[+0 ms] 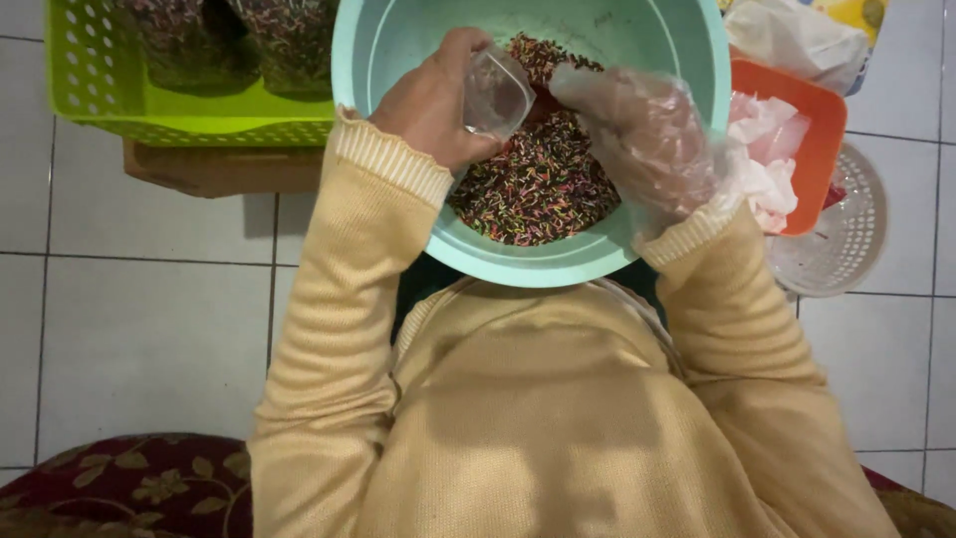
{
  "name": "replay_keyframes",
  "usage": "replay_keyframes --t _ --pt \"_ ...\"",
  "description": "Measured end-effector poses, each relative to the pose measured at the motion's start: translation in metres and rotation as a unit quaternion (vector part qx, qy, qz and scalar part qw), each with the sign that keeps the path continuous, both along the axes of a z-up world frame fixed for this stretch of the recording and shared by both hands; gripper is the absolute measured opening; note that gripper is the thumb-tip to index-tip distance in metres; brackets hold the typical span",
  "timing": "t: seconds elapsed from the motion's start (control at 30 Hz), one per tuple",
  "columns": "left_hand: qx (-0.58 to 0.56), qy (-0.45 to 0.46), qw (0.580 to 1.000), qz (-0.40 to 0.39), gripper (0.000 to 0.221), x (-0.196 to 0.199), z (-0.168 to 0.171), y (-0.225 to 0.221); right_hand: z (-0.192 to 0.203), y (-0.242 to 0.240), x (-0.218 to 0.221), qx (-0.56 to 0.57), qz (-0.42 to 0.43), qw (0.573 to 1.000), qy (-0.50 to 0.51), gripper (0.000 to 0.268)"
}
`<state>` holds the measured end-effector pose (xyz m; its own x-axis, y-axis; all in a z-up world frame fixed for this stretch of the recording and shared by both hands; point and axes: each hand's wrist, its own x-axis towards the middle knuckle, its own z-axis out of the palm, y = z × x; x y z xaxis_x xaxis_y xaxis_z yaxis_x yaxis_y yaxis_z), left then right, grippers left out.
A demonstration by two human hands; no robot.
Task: Scooping sprinkles from a bowl into small plastic bags using a spoon
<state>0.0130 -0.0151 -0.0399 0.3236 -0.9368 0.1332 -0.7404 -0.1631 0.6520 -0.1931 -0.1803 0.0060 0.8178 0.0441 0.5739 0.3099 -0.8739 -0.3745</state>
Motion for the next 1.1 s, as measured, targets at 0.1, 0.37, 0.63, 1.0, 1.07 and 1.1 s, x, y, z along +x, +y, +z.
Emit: replay_keyframes --t 0.1,0.37,0.63,1.0,1.07,1.1 --pt "0.002 0.011 1.0 -0.001 0.09 -0.001 0.006 0.0 0.004 0.0 -0.002 0.257 0.117 0.951 0.127 0.029" --pt "-0.006 0.003 1.0 0.006 0.093 -0.003 0.004 0.0 0.023 -0.021 -0.022 0.398 0.052 0.88 0.252 0.03" --pt "0.058 0.042 0.997 0.004 0.089 -0.01 0.036 0.009 0.059 0.011 -0.027 0.212 0.021 0.977 -0.008 0.025" --pt "0.062 0.032 0.998 0.009 0.097 -0.002 0.021 0.007 -0.003 -0.024 -0.006 0.266 0.141 0.949 -0.094 0.017" --pt "0.059 0.036 0.998 0.011 0.094 -0.003 0.022 0.008 -0.025 -0.029 -0.011 0.452 0.227 0.862 0.032 0.025" --pt "0.06 0.033 0.998 0.01 0.094 -0.001 0.02 0.007 -0.029 -0.035 -0.004 0.452 0.227 0.862 0.029 0.025"
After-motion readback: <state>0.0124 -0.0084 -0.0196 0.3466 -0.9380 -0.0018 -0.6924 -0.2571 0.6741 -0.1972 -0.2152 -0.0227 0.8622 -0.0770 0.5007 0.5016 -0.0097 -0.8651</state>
